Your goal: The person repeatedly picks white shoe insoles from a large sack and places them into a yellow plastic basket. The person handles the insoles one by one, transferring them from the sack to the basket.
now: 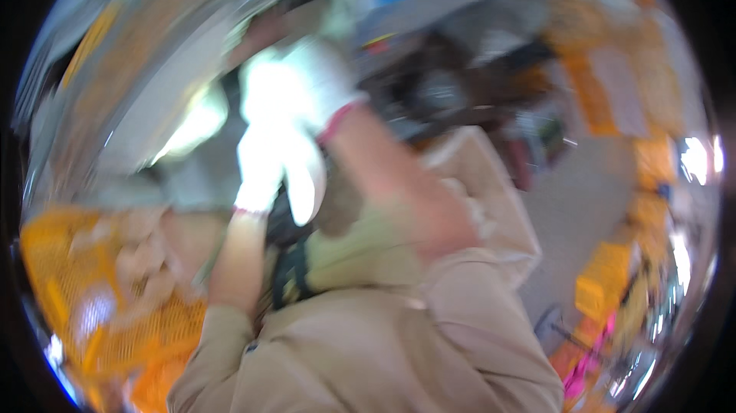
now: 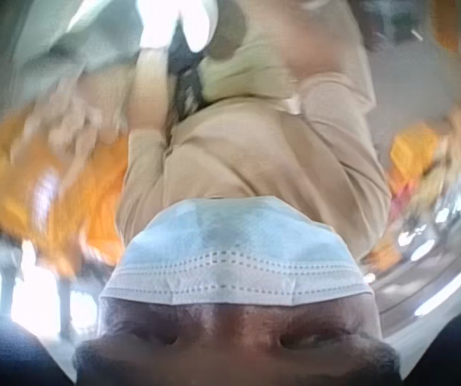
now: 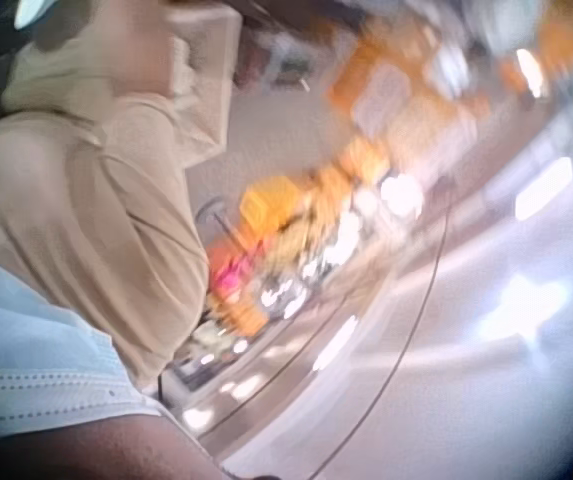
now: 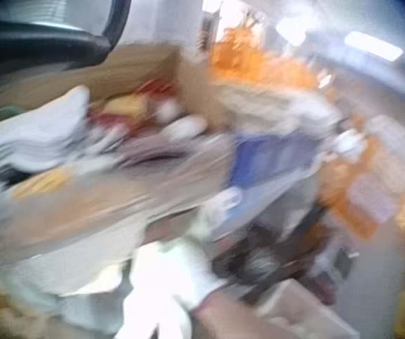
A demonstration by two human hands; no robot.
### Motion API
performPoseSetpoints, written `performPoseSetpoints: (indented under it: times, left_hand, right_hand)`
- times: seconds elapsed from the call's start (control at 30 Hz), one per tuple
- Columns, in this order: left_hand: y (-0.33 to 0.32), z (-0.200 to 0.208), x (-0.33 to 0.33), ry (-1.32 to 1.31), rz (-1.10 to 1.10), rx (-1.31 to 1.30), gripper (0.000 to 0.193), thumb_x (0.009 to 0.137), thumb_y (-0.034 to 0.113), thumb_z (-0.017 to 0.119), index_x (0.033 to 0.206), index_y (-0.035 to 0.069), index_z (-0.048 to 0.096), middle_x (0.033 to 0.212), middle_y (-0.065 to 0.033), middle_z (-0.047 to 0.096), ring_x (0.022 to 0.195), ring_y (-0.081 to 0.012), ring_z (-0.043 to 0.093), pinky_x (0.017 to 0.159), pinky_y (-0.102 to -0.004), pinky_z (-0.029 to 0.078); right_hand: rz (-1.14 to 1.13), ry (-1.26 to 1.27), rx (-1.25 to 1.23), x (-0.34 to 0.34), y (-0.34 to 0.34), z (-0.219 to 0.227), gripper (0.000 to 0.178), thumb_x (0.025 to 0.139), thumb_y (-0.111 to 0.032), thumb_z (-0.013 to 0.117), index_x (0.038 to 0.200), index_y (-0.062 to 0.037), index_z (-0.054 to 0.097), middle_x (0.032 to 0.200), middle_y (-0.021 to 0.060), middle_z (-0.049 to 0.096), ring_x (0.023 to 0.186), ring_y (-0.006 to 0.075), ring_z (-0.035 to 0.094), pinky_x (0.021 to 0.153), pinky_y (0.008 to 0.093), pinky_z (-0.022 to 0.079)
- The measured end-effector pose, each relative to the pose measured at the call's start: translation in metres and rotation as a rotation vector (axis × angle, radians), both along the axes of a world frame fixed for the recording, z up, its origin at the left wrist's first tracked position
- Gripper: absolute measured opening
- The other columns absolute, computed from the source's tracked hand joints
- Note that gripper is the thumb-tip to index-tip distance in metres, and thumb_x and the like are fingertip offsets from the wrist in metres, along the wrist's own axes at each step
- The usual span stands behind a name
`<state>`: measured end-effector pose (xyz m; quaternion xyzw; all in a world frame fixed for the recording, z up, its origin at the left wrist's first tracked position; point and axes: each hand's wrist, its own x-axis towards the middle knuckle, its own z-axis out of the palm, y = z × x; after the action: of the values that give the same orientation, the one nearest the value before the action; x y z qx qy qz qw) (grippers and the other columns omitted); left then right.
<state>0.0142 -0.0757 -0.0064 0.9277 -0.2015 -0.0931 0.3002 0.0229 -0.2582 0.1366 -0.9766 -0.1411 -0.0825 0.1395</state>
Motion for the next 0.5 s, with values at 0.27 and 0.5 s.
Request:
performPoseSetpoints:
  times: [0.27,0.5]
  left_hand:
    - [-0.055,0.006,0.035,0.946,0.136,-1.279,0.036,0.108,0.021,0.059,0.135,-0.003,0.063,0.130,-0.0133,0.069,0.115,-0.0231,0.068,0.103,-0.0372,0.054]
    - [0.018,-0.021,-0.007,1.024,0.013,-2.123,0.034,0.112,0.038,0.042,0.109,0.011,0.063,0.097,-0.0104,0.063,0.091,-0.0276,0.063,0.083,-0.0397,0.055]
  right_hand:
    - [-0.022,-0.364,-0.388,-0.128,-0.005,-0.012,0.036,0.084,-0.019,0.065,0.120,-0.0123,0.067,0.124,0.0153,0.064,0.124,0.0357,0.055,0.111,0.0544,0.044]
    - [0.186,0.040,0.086,-0.117,0.095,-0.017,0.040,0.090,-0.014,0.067,0.129,-0.0137,0.073,0.091,0.0098,0.073,0.078,0.0303,0.070,0.065,0.0394,0.057]
